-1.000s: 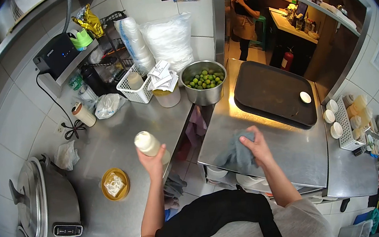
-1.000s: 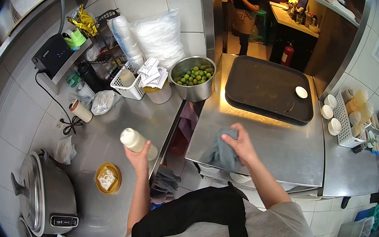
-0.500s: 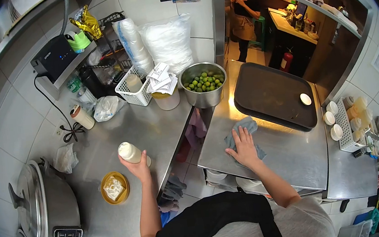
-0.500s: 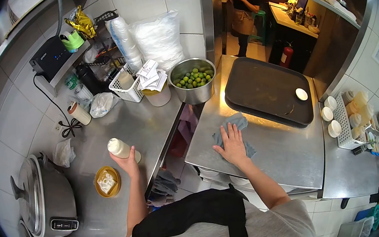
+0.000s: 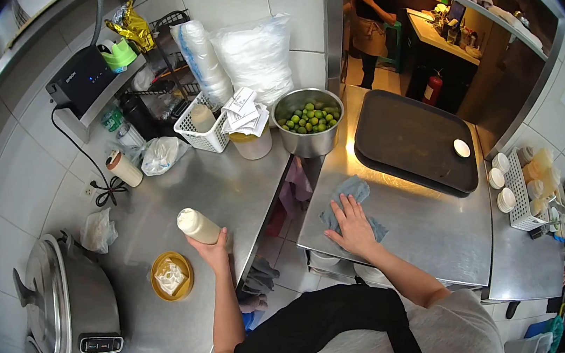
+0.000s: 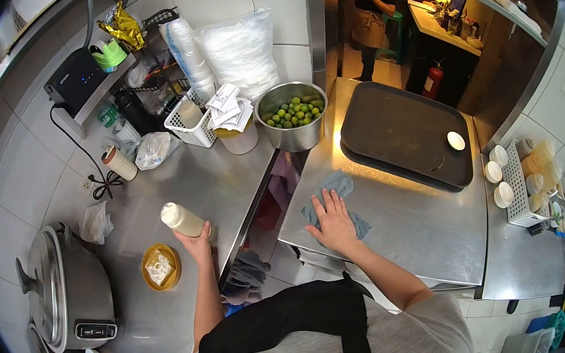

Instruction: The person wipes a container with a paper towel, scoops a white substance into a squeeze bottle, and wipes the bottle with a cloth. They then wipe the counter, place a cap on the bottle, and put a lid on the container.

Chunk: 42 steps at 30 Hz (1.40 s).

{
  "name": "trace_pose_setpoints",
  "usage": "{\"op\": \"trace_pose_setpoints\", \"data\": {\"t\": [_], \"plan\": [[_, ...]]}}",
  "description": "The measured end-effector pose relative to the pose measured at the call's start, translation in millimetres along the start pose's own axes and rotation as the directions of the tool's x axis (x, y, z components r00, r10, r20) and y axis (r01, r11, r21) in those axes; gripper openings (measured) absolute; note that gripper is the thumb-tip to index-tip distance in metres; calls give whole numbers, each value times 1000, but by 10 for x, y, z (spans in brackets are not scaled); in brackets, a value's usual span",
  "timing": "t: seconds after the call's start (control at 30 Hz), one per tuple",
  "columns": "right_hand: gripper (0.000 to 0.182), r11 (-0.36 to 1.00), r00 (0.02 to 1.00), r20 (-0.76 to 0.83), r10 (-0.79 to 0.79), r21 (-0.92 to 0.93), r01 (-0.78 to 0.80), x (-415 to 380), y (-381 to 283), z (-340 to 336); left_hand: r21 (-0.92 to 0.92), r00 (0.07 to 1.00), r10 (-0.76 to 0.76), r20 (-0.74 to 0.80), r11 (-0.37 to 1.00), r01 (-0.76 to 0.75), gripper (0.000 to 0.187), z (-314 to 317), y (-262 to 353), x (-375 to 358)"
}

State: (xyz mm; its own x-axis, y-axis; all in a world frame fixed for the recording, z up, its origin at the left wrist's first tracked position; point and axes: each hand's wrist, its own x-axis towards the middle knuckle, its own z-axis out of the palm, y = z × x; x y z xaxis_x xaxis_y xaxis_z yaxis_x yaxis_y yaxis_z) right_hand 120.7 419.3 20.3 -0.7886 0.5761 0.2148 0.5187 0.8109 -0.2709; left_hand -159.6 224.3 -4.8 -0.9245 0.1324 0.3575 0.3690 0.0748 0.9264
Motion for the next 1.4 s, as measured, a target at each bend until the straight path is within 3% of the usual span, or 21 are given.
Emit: {"op": "trace_pose_setpoints", "data": {"t": [0.73,0.8,1.0,1.13,1.2,1.4], "plan": [[72,998,999,-3,-38,41,38,-3,-181,31,51,1000,5,-6,999,-4,91,-3,-41,8],[72,998,999,5,-41,41,40,-6,-192,37,16,1000,22,-10,1000,-21,81,-3,-31,7],[71,997,998,-4,-67,30,67,-19,-215,59,-7,999,40,-16,999,-41,79,3,-60,10],[71,995,996,9,-86,46,86,-35,-245,63,-3,1000,30,-10,1000,-30,78,1,-26,9],[71,994,995,8,-99,47,99,-42,-262,68,47,1000,29,-8,999,-28,92,-13,-85,24],[70,991,993,20,-120,54,119,-56,-317,54,71,999,37,-20,997,-35,91,-7,-140,30]]}}
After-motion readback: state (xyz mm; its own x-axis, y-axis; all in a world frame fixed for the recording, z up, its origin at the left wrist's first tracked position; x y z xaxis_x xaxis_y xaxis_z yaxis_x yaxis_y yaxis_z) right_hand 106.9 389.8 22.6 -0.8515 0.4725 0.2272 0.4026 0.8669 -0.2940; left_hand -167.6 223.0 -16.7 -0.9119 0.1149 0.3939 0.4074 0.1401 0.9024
